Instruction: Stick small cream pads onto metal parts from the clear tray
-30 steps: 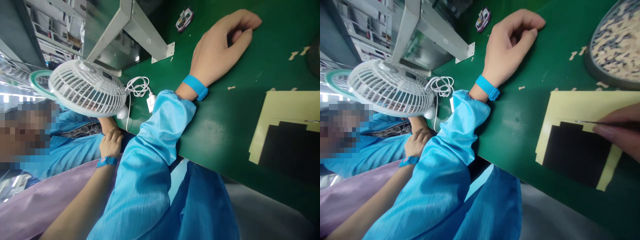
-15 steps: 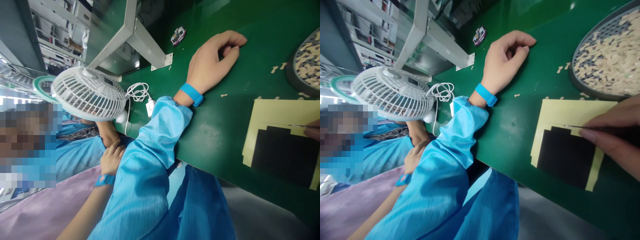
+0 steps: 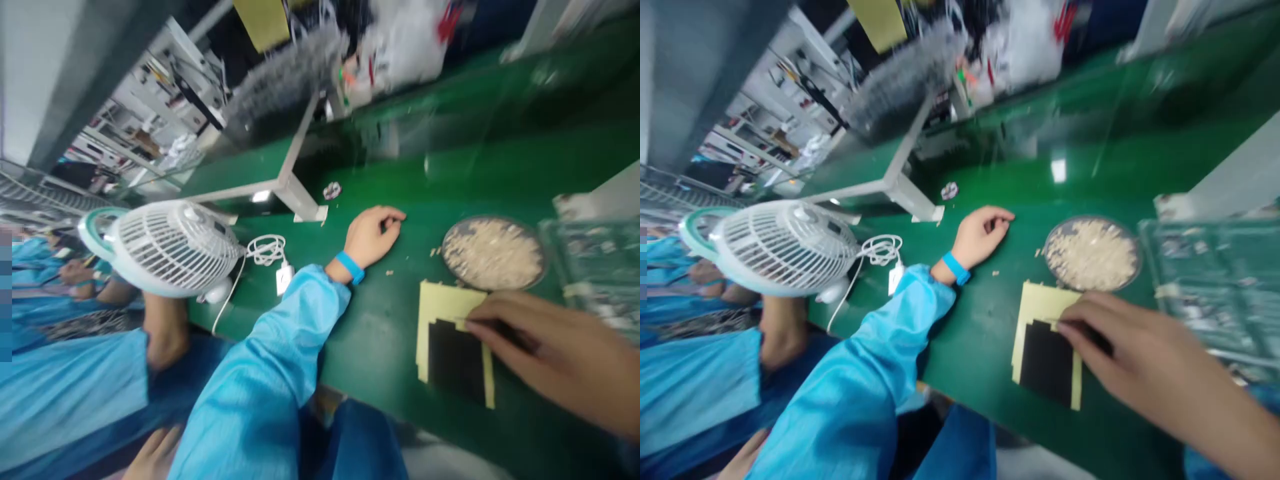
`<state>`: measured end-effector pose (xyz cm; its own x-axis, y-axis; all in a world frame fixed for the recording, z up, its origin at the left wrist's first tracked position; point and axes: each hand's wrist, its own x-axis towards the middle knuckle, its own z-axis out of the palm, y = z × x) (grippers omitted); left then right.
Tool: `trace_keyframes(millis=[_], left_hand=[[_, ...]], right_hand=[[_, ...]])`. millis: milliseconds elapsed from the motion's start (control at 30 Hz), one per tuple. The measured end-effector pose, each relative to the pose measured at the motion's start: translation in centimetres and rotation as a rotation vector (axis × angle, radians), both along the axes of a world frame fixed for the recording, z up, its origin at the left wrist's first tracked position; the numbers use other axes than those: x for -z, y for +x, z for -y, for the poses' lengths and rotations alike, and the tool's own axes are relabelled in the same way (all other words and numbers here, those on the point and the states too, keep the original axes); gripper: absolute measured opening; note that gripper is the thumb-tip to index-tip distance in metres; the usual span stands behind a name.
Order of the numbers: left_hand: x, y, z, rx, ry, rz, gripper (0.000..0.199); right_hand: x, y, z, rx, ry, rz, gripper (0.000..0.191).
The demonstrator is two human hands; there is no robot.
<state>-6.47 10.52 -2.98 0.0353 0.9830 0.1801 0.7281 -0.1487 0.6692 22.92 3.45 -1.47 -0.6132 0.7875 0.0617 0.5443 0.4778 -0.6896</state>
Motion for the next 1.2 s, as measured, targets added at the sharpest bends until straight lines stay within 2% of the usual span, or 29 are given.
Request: trace_keyframes(millis=[100, 167, 300, 433, 700, 1067, 1200], left_hand=[[-0.8, 0.0, 0.4, -0.061, -0.090, -0.001, 0.024], [-0.8, -0.1, 0.4, -0.067, -0.056, 0.011, 0.023], [-0.5, -0.2, 0.4, -0.097, -0.004, 0.030, 0.022], [-0.4, -0.5, 0.7, -0.093, -0.020, 0.030, 0.023], [-0.3, -0.9, 0.1, -0.062, -0.036, 0.039, 0.026], [-0.8, -0.7, -0.3, -0.054, -0.087, -0.026, 0.027], [-0.6, -1.6, -0.5, -0.059, -0.123, -0.062, 0.030]], right_hand=[[-0.4, -0.5, 0.3, -0.091, 0.026, 0.050, 0.017], [-0.5, -0.9, 0.1, -0.121, -0.028, 0.090, 0.020], [-0.8, -1.5, -0.4, -0.049, -0.080, 0.124, 0.025], [-1.3, -1.9, -0.3, -0.011, -0.067, 0.082, 0.029], [-4.1, -2.3, 0.2, 0.071, -0.024, -0.015, 0.008], [-3.5, -2.2, -0.1, 0.111, 0.018, -0.046, 0.002], [-2.9, -2.0, -0.8, 0.097, 0.085, -0.051, 0.006]])
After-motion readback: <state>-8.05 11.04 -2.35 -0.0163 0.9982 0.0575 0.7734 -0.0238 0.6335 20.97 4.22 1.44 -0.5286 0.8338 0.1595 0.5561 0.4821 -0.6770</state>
